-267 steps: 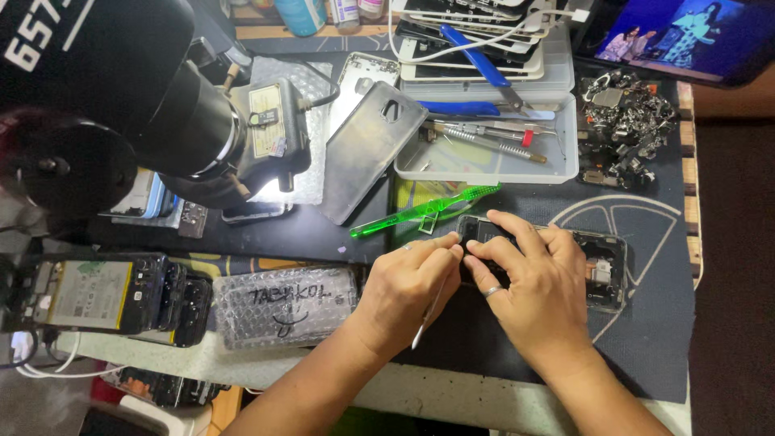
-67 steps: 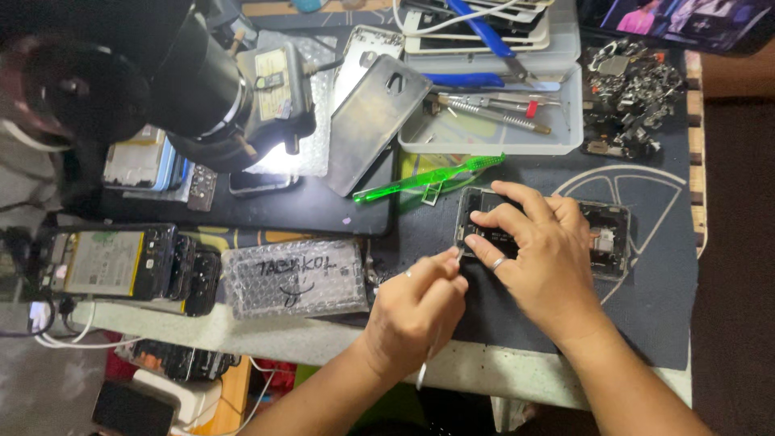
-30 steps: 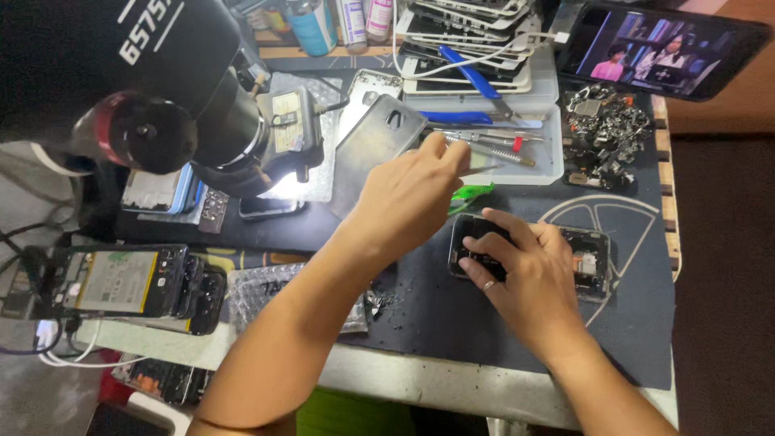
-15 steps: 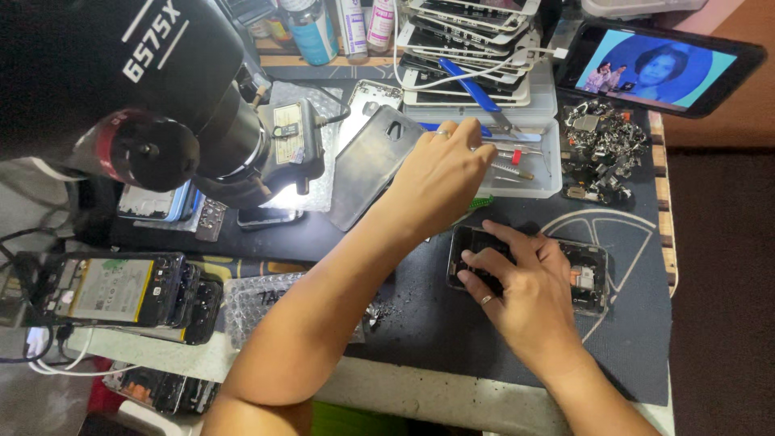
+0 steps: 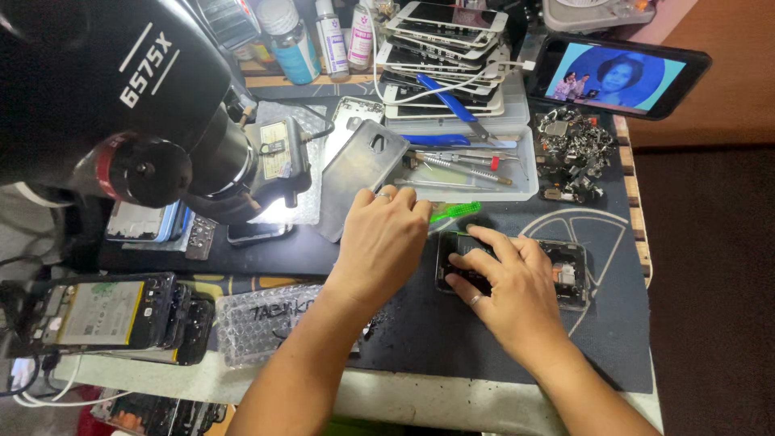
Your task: The person disassembles a smartphone, removes the battery, cleans internal components with a toothbrush, and reassembles the device using a screwdriver. The work is performed on a cluttered workbench with multiple phone parts and tools visible.
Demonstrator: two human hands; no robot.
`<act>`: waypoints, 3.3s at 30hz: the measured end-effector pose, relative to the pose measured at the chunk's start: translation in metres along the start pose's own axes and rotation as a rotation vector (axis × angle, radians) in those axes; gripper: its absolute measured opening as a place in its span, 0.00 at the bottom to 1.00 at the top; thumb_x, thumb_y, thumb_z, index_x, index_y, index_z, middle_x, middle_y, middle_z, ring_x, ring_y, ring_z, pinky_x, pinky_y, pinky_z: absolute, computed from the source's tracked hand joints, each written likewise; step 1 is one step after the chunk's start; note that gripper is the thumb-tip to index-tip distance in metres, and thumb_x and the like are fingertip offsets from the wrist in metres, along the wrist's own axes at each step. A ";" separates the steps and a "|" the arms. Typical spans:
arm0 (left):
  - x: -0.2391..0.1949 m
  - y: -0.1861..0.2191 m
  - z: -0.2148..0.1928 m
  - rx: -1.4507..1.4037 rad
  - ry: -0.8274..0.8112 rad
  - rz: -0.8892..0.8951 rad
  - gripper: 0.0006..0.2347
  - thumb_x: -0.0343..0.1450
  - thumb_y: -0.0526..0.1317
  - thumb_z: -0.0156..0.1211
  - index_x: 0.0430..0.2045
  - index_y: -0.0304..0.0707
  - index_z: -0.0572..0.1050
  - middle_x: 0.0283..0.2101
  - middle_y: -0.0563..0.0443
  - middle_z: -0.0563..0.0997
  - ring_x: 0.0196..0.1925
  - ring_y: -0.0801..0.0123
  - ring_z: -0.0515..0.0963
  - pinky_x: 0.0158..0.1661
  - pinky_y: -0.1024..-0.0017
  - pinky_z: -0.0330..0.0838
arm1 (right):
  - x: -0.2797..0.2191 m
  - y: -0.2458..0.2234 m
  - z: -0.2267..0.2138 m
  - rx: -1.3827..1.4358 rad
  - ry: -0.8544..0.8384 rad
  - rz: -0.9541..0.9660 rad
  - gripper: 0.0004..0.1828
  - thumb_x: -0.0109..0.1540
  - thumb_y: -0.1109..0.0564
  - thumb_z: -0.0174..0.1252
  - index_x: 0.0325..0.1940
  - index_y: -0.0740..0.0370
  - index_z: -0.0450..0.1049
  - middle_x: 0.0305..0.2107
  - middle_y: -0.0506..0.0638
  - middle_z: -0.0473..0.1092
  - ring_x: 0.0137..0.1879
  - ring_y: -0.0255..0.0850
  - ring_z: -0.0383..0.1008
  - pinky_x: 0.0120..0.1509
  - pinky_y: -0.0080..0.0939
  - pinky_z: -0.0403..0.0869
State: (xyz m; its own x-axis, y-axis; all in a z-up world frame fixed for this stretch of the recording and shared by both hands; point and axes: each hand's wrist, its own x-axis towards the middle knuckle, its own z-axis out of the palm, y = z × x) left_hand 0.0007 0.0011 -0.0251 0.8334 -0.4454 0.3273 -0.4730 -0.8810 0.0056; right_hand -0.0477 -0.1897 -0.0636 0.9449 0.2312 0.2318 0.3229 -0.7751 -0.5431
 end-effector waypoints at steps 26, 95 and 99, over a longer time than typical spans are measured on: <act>0.010 -0.003 -0.006 -0.166 0.328 0.124 0.04 0.68 0.35 0.58 0.34 0.40 0.74 0.43 0.50 0.78 0.45 0.58 0.78 0.47 0.59 0.68 | -0.001 0.002 0.001 -0.003 0.055 -0.046 0.13 0.51 0.48 0.70 0.39 0.49 0.83 0.56 0.43 0.73 0.53 0.50 0.70 0.58 0.52 0.69; -0.182 -0.075 -0.045 -0.449 -0.214 -0.044 0.21 0.63 0.40 0.69 0.52 0.43 0.78 0.64 0.46 0.74 0.70 0.46 0.67 0.69 0.43 0.51 | -0.004 0.007 0.010 -0.035 0.063 -0.067 0.15 0.53 0.44 0.68 0.42 0.46 0.84 0.58 0.39 0.73 0.55 0.48 0.67 0.64 0.51 0.65; -0.172 -0.069 -0.061 -0.437 -0.198 0.016 0.20 0.61 0.44 0.71 0.47 0.44 0.80 0.61 0.45 0.75 0.67 0.46 0.68 0.65 0.45 0.55 | -0.005 0.004 0.007 -0.050 0.047 -0.061 0.14 0.53 0.44 0.68 0.40 0.47 0.84 0.57 0.39 0.73 0.54 0.48 0.68 0.63 0.51 0.65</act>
State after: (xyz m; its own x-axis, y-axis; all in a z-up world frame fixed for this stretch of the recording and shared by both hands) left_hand -0.1272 0.1487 -0.0243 0.8435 -0.5173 0.1444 -0.5264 -0.7432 0.4128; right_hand -0.0508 -0.1902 -0.0730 0.9196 0.2522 0.3013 0.3756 -0.7892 -0.4859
